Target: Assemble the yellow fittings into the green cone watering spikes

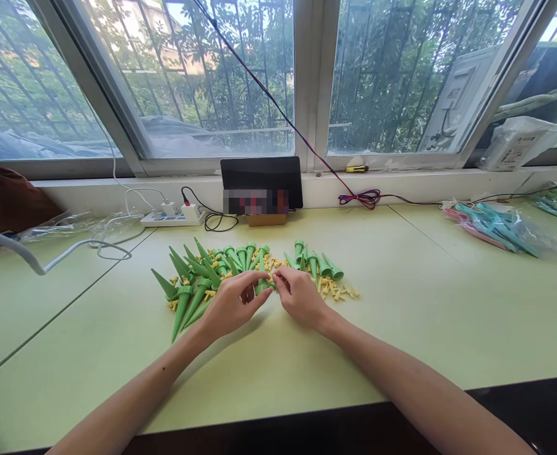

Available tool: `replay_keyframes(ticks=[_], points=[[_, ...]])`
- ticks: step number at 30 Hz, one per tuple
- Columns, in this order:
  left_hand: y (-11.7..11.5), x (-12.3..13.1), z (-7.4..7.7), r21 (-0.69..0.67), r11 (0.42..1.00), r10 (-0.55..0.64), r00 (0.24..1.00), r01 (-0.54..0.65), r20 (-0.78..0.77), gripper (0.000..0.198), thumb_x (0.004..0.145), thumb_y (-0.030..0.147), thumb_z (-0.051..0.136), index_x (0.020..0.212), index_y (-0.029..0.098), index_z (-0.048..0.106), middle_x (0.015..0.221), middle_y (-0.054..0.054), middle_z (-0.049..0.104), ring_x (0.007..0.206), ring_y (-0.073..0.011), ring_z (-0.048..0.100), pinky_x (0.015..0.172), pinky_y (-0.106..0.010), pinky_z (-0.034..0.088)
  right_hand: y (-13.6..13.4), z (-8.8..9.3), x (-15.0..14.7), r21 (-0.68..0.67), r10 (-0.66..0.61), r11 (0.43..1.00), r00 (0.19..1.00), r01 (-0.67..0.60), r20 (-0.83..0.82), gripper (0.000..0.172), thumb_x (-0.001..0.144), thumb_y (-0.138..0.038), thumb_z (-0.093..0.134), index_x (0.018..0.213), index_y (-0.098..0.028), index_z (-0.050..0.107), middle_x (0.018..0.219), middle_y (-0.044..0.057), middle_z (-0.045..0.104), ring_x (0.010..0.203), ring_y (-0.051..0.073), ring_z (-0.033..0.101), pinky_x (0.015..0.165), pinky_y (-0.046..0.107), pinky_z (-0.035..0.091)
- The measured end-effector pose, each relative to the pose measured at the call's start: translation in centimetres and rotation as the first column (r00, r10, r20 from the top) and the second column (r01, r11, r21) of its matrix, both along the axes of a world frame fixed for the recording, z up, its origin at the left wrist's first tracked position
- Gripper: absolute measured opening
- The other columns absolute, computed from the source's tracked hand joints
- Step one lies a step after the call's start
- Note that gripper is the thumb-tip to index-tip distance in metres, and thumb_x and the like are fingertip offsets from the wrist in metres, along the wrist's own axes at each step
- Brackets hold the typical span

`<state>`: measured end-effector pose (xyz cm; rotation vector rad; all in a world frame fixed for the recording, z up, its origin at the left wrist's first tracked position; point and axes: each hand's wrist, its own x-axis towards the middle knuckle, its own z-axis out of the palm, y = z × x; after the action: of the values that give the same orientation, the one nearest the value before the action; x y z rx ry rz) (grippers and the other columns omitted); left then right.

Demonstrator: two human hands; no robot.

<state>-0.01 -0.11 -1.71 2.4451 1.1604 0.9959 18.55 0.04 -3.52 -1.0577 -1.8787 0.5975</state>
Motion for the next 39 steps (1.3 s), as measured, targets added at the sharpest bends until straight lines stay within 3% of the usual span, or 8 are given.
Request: replay_keyframes(ticks=[39], points=[[0.03, -0.06, 0.01, 0.021, 1.000, -0.005, 1.000, 0.005, -0.022, 0.020, 0.092, 0.030, 0.058, 0.108, 0.020, 0.065, 0.076, 0.000, 0.064, 0.054, -0.0096, 0.051, 0.057, -0.024, 0.041, -0.14, 0.12, -0.03, 0.004, -0.002, 1.000, 1.000, 0.002, 0.015, 0.026, 0.099, -0.030, 0.043, 0.081, -0.020, 0.059, 0.070, 0.001, 0.058, 0.062, 0.015, 0.049, 0.058, 0.027, 0.035]])
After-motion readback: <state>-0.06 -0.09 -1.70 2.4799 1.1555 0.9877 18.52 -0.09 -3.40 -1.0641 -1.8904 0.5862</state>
